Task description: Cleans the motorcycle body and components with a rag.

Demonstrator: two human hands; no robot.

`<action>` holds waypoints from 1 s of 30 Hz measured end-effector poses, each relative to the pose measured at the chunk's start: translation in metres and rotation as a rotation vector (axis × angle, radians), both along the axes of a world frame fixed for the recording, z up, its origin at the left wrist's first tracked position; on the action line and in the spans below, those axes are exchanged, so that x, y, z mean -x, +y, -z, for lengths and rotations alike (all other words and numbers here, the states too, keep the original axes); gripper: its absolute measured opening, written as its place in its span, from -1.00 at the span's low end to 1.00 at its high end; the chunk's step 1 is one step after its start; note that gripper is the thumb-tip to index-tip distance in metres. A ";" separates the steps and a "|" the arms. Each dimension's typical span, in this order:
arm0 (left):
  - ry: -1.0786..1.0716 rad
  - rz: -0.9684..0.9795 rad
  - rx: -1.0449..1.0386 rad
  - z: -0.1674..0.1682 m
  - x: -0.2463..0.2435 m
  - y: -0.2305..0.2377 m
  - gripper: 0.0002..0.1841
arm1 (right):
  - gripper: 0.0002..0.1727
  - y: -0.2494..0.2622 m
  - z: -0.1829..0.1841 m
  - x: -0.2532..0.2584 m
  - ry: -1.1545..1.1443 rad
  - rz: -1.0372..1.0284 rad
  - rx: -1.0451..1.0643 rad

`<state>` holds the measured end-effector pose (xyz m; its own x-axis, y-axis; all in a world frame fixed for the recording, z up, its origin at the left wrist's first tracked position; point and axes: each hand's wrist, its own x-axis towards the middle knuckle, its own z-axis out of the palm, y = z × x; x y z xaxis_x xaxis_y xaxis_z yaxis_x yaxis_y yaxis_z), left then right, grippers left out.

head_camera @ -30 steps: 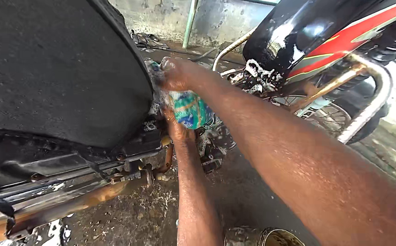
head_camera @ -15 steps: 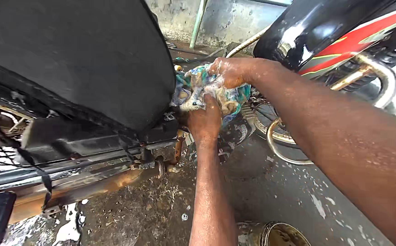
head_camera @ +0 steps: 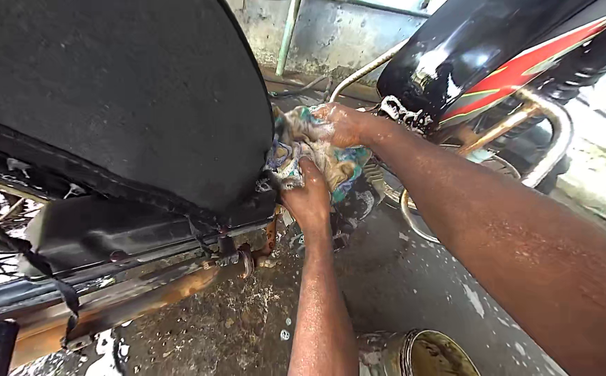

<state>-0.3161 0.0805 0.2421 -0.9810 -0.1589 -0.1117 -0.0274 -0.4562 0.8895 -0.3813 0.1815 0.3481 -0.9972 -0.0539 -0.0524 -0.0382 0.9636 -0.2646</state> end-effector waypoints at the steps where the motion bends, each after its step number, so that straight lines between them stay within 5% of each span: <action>1: -0.031 0.081 0.056 -0.001 0.002 -0.007 -0.45 | -0.47 -0.006 0.001 0.004 -0.011 0.090 -0.063; 4: -0.118 0.284 0.114 -0.007 0.006 -0.015 -0.23 | -0.39 -0.032 0.000 0.005 -0.033 0.271 -0.186; 13: 0.023 0.337 -0.128 0.007 -0.027 -0.026 -0.46 | -0.39 -0.078 0.020 -0.095 0.151 0.350 -0.147; 18: -0.042 0.428 -0.306 0.014 -0.024 -0.033 -0.55 | -0.49 -0.057 0.024 -0.116 0.253 0.350 0.049; 24: -0.047 0.443 -0.251 0.019 -0.021 -0.030 -0.56 | -0.66 -0.052 0.036 -0.147 0.417 0.435 0.195; 30: -0.187 0.092 -0.224 0.007 -0.076 -0.015 -0.63 | -0.55 -0.055 0.072 -0.176 0.202 0.856 0.442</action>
<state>-0.2400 0.0651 0.2351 -0.9491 -0.0216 -0.3141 -0.2313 -0.6289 0.7423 -0.2050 0.1261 0.2756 -0.6965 0.7171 -0.0254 0.5421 0.5027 -0.6734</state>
